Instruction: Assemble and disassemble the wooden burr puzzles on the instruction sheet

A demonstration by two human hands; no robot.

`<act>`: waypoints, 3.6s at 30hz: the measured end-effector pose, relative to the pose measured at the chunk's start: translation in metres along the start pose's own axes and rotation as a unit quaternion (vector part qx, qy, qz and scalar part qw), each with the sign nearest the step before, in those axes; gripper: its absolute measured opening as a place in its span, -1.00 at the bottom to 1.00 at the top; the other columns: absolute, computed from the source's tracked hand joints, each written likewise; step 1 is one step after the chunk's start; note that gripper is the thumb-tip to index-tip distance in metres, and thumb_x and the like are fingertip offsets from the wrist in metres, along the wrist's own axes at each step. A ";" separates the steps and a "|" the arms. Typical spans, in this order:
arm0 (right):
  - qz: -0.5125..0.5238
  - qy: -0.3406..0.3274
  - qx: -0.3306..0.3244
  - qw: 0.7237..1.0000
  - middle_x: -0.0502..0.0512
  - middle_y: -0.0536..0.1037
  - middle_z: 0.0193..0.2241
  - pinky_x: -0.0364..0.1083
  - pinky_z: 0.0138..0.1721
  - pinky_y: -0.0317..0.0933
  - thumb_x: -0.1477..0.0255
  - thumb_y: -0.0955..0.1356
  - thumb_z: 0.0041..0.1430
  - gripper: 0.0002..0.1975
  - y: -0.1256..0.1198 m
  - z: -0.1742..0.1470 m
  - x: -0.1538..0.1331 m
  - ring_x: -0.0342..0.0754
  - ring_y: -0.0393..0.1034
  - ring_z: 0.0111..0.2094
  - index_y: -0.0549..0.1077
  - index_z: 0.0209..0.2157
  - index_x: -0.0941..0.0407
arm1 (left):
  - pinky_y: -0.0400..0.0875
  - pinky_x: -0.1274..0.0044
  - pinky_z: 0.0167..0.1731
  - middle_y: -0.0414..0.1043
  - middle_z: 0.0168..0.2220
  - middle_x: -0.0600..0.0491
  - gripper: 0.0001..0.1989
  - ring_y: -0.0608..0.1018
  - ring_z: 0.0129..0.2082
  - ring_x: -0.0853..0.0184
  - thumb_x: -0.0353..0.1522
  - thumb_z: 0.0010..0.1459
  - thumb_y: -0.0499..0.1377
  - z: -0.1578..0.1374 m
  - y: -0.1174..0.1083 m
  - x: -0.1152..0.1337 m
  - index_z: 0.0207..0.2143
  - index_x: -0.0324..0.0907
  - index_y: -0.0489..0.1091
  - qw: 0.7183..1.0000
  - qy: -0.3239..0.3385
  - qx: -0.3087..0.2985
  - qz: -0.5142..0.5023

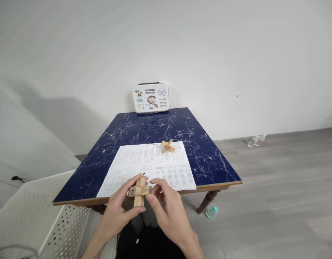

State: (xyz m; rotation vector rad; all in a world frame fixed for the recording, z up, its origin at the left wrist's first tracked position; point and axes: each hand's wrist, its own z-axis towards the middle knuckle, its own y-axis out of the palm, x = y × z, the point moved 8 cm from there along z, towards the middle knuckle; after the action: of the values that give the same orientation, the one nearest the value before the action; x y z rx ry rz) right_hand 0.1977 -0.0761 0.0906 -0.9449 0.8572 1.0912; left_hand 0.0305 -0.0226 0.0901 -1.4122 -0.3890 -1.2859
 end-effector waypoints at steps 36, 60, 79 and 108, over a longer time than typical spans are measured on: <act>0.022 0.049 -0.049 0.997 -0.03 0.56 -0.40 -0.16 -0.33 0.21 0.28 0.26 0.52 -0.78 0.016 -0.010 -0.019 -0.10 0.44 -0.40 0.34 -0.26 0.06 | 0.50 0.25 0.20 0.35 0.35 -0.14 -0.26 0.51 0.26 -0.06 -0.16 0.22 0.41 -0.009 0.016 0.015 0.38 0.07 0.23 0.961 -0.020 -0.067 -0.269; 0.309 0.179 0.071 0.931 0.17 0.67 -0.30 -0.08 -0.38 0.40 -0.03 0.30 0.42 -0.55 0.031 -0.004 0.045 0.00 0.56 -0.38 0.45 -0.24 0.10 | 0.31 0.17 0.30 0.33 0.22 -0.18 -0.52 0.45 0.24 0.10 -0.20 0.41 0.13 0.039 -0.050 -0.059 0.29 -0.13 0.17 0.976 0.016 0.208 0.056; 0.342 0.216 -0.001 0.915 0.16 0.63 -0.36 -0.04 -0.46 0.39 -0.06 0.32 0.37 -0.53 0.048 -0.007 0.057 0.08 0.57 -0.37 0.53 -0.19 0.08 | 0.29 0.15 0.35 0.35 0.36 -0.08 -0.16 0.39 0.36 -0.04 -0.21 0.05 0.50 0.032 0.002 0.009 0.35 0.06 0.31 0.991 0.059 -0.116 -0.031; -0.154 0.065 -0.016 0.986 0.27 0.64 -0.11 0.07 -0.08 0.33 0.51 0.31 0.37 -0.80 0.123 0.119 0.102 0.20 0.56 -0.08 0.46 -0.01 0.11 | 0.46 0.16 0.17 0.52 0.20 -0.22 -0.29 0.57 0.19 -0.10 -0.04 0.19 0.32 0.029 -0.103 -0.149 0.28 -0.14 0.26 0.921 -0.119 0.233 0.289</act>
State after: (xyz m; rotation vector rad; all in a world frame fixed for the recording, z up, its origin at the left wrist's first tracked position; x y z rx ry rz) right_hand 0.1160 0.0900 0.0168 -1.1439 0.7696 0.7855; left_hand -0.0909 0.0965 0.0226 -1.1469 -0.3703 -0.4953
